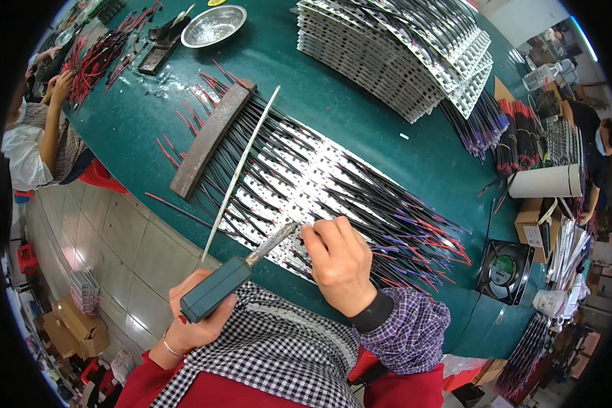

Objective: The person aligns wires on circuit board strips using a rod, solders the wires using a soldering iron, and then adjusts and arranges the wired strips using the rod and their hands.

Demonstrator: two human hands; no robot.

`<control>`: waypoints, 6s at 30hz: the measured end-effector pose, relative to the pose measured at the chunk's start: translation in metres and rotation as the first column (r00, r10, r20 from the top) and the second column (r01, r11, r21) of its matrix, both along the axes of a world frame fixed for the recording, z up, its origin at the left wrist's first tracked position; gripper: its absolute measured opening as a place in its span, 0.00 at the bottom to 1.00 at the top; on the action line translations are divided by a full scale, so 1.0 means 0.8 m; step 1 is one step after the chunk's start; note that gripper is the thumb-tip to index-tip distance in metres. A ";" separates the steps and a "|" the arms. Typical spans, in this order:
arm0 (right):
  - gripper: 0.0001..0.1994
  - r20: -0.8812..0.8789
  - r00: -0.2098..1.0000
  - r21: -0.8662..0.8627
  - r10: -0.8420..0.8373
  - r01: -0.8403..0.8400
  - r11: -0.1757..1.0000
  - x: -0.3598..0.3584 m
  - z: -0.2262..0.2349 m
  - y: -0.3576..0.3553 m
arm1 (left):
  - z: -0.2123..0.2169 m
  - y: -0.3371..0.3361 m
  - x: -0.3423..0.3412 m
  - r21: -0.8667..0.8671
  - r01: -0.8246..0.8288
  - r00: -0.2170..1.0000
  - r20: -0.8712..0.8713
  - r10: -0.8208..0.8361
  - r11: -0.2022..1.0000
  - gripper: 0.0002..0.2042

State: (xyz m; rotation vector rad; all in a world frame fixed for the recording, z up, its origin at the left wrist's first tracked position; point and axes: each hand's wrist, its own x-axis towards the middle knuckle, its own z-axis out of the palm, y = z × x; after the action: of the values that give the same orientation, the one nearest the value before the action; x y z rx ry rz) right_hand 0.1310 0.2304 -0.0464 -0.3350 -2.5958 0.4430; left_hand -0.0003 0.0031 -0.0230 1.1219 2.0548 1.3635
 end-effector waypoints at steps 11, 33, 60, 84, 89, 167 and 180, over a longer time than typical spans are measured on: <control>0.13 0.081 0.997 0.148 0.019 -0.031 0.988 -0.003 0.003 -0.004 | 0.004 0.006 -0.006 0.017 0.032 0.999 -0.014 -0.032 0.999 0.09; 0.20 0.140 0.977 -0.218 0.158 -0.125 0.968 0.041 0.030 0.013 | 0.000 -0.017 0.013 0.170 -0.105 0.979 0.193 0.071 0.980 0.17; 0.12 0.135 0.990 0.099 0.044 -0.058 0.993 0.015 0.013 0.007 | -0.001 -0.026 0.005 0.051 -0.168 0.979 0.125 0.160 0.985 0.12; 0.13 0.043 0.998 0.114 0.054 -0.058 0.992 0.017 0.039 -0.006 | -0.003 -0.030 0.004 -0.016 -0.190 0.971 0.145 0.190 0.982 0.12; 0.14 -0.027 1.000 -0.036 0.017 -0.017 0.999 0.001 0.042 -0.028 | -0.008 -0.032 0.004 -0.033 -0.176 0.973 0.149 0.179 0.984 0.13; 0.13 0.055 0.996 0.151 0.074 -0.081 0.985 0.001 -0.003 -0.030 | -0.008 -0.028 0.003 0.013 0.010 0.997 0.077 -0.011 1.000 0.11; 0.12 0.050 0.997 0.098 0.054 -0.058 0.993 0.002 -0.001 -0.030 | -0.008 -0.033 0.003 0.088 0.016 0.999 -0.039 -0.012 0.996 0.11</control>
State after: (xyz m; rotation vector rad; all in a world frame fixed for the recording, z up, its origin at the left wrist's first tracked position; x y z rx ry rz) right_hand 0.1326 0.2060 -0.0474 -0.2417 -2.6673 0.3268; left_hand 0.0018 -0.0237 -0.0296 1.2061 2.0263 1.4497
